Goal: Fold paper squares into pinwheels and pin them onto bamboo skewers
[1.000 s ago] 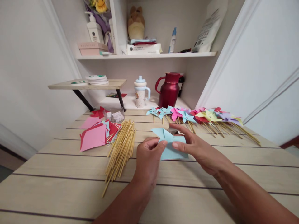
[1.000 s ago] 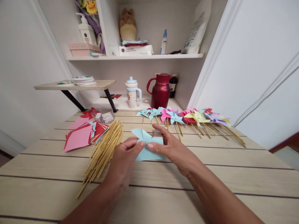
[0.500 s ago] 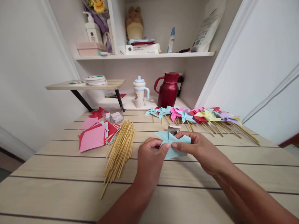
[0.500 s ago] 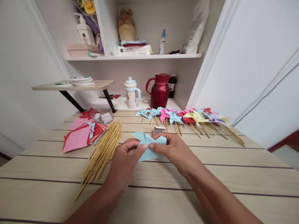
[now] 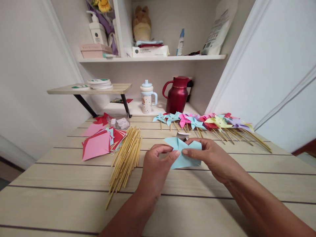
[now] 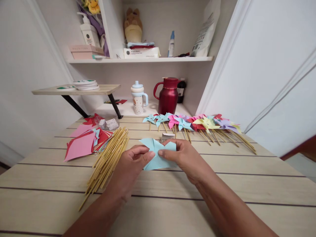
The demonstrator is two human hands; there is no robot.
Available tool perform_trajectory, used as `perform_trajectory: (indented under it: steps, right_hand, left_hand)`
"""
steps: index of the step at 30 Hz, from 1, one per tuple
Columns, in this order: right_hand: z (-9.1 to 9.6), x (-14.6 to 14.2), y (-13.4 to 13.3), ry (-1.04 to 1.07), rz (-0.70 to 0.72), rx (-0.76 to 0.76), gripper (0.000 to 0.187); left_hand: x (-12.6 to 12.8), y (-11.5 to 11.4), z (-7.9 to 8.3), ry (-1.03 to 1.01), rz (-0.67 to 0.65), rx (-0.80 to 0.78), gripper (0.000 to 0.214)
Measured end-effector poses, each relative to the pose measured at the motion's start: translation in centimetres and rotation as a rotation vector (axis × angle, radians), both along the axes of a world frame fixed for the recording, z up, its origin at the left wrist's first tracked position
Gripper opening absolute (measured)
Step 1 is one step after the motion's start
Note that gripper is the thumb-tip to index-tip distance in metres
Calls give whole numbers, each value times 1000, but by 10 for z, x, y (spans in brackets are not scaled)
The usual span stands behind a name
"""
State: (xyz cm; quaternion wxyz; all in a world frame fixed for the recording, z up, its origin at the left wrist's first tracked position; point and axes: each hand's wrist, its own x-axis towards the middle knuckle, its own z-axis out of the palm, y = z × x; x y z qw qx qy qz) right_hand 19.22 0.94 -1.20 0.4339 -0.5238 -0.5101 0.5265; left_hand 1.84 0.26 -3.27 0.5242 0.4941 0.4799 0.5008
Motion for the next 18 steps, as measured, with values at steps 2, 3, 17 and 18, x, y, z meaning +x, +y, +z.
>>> perform_trajectory:
  steps: [2, 3, 17, 18]
  right_hand:
    - [0, -1, -1, -8, 19, -4, 24]
    - [0, -1, -1, -13, 24, -5, 24]
    - [-3, -4, -2, -51, 44, 13, 26]
    - [-4, -4, -2, -62, 50, 29, 27]
  left_hand:
    - [1, 0, 0, -24, 3, -7, 23]
    - [2, 0, 0, -38, 8, -10, 20]
    - [5, -1, 8, -15, 40, -112, 16]
    - [5, -1, 7, -37, 36, -122, 16]
